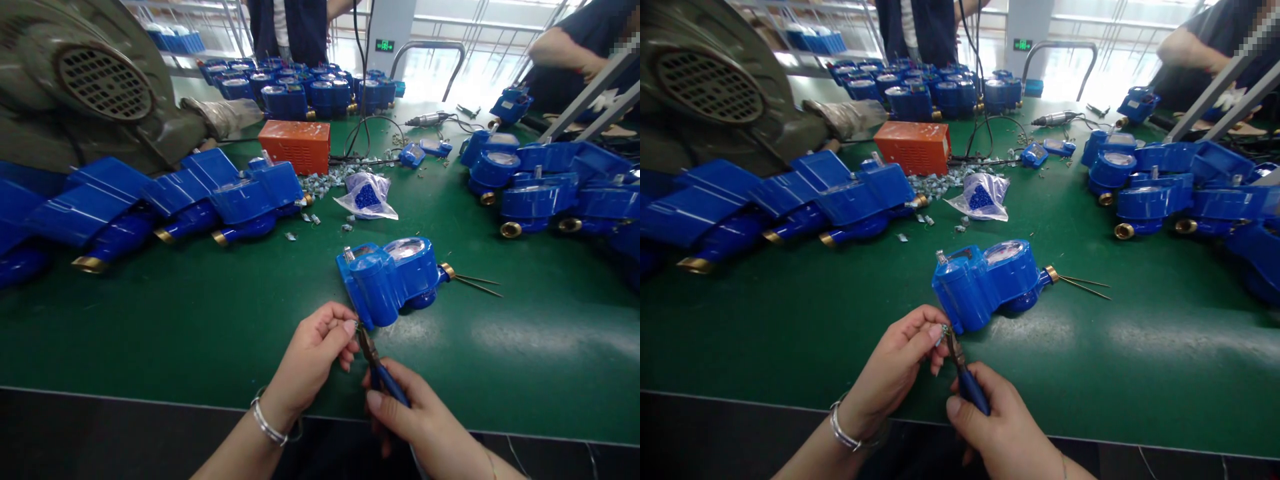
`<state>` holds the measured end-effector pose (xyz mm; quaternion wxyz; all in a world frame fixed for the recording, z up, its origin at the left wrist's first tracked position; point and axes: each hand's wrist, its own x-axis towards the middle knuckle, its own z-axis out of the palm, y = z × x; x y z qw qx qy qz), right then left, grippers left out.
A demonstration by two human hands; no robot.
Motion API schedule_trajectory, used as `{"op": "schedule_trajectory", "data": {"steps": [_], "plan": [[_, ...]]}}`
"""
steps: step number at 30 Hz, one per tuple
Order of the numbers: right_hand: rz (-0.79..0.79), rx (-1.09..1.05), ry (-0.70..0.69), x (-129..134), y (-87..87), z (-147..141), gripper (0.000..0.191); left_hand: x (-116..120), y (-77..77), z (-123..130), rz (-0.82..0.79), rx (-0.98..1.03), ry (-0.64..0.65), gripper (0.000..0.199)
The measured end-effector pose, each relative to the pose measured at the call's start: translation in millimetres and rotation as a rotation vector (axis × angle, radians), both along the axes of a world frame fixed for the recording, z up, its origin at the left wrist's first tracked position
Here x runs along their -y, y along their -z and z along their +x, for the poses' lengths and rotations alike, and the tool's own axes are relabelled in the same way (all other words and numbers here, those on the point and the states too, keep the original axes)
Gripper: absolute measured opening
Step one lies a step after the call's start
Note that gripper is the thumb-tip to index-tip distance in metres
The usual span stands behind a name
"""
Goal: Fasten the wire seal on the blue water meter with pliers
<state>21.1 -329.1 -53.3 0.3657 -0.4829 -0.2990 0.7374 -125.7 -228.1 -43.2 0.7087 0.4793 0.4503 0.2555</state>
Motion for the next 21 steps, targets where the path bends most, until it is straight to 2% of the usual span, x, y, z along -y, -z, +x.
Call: {"op": "schedule_trajectory", "data": {"steps": [8, 14, 18, 21], "plan": [[0.067, 0.14, -0.021, -0.4, 1.6, -1.9, 0.056, 2.9, 5.8, -1.2, 0.001, 0.054, -0.001, 0.026], [0.184, 0.241, -0.008, 0.1, 7.7, -1.7, 0.054, -0.3, 4.2, -1.2, 0.014, 0.04, 0.002, 0.024], [0.251, 0.268, -0.098, 0.6, 4.2, 2.0, 0.052, 0.4, 2.1, 1.0, 0.06, -0.005, -0.004, 0.022], [0.334, 0.293, -0.169, 1.1, 0.8, 5.3, 0.051, 7.1, 2.1, 3.6, 0.126, -0.054, -0.067, 0.021]]}}
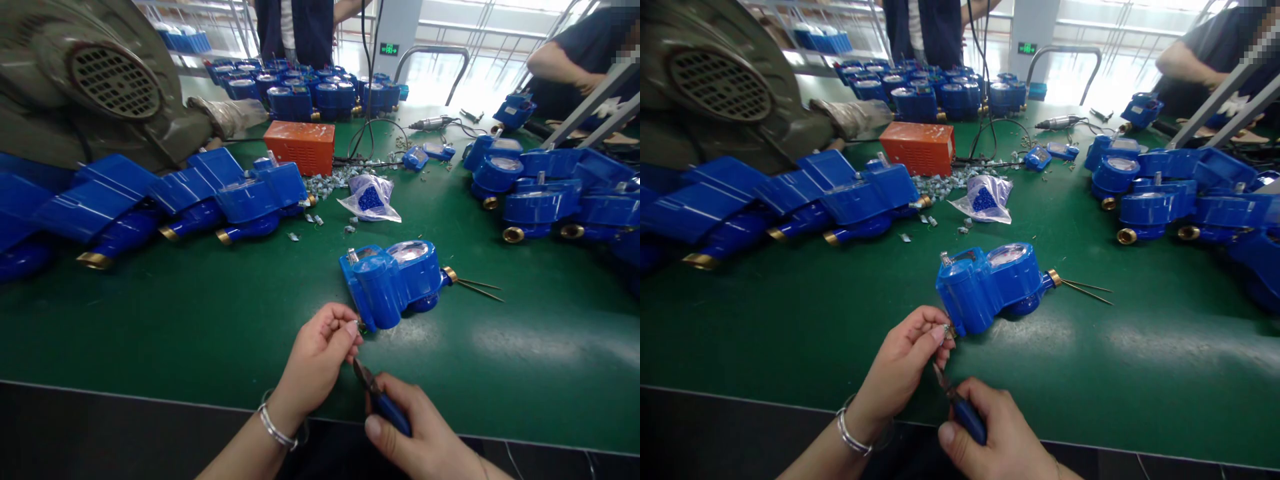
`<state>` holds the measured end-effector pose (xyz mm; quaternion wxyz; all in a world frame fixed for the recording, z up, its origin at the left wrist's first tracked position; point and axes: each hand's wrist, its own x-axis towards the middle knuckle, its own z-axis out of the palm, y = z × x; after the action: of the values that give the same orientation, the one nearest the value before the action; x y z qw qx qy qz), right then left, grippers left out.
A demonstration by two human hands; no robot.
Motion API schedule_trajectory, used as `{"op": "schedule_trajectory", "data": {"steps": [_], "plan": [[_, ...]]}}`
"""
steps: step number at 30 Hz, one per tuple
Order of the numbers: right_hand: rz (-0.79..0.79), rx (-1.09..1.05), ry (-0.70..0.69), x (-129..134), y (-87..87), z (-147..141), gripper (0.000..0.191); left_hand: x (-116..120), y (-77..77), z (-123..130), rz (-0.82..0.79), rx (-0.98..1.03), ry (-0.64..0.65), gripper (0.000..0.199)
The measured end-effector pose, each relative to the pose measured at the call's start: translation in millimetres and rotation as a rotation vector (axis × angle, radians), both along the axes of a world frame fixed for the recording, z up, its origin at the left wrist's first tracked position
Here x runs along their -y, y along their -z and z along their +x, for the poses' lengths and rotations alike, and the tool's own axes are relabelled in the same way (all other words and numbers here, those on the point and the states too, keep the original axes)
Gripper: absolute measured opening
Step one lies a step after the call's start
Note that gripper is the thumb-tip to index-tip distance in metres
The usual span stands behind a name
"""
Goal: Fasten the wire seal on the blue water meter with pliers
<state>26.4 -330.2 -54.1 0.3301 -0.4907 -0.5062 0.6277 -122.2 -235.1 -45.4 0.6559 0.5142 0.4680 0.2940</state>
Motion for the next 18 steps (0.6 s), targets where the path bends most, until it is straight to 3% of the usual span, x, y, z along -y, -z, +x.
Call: {"op": "schedule_trajectory", "data": {"steps": [4, 6, 8, 10, 13, 15, 18], "plan": [[0.026, -0.018, 0.029, 2.7, 0.4, 4.7, 0.051, -1.4, -0.3, -3.5, 0.214, 0.032, -0.24, 0.018], [0.024, -0.041, 0.047, 5.6, 2.4, 7.1, 0.051, -18.7, -1.9, -10.3, 0.328, 0.075, -0.409, 0.018], [-0.001, -0.076, 0.071, 9.4, 5.2, 8.8, 0.051, -49.5, -4.5, -19.3, 0.435, -0.011, -0.489, 0.021], [-0.032, -0.13, 0.135, 13.7, 8.7, 9.4, 0.051, -86.6, -7.8, -28.3, 0.527, -0.308, -0.402, 0.031], [-0.056, -0.213, 0.283, 20.1, 14.5, 9.1, 0.05, -126.0, -14.4, -34.7, 0.567, -0.512, -0.315, 0.051], [-0.036, -0.224, 0.388, 23.1, 18.2, 10.6, 0.049, -126.1, -19.3, -30.3, 0.603, -0.548, -0.298, 0.06], [0.014, -0.162, 0.514, 23.4, 21.9, 22.0, 0.048, -90.5, -22.3, -13.8, 0.525, -0.402, -0.252, 0.057]]}}
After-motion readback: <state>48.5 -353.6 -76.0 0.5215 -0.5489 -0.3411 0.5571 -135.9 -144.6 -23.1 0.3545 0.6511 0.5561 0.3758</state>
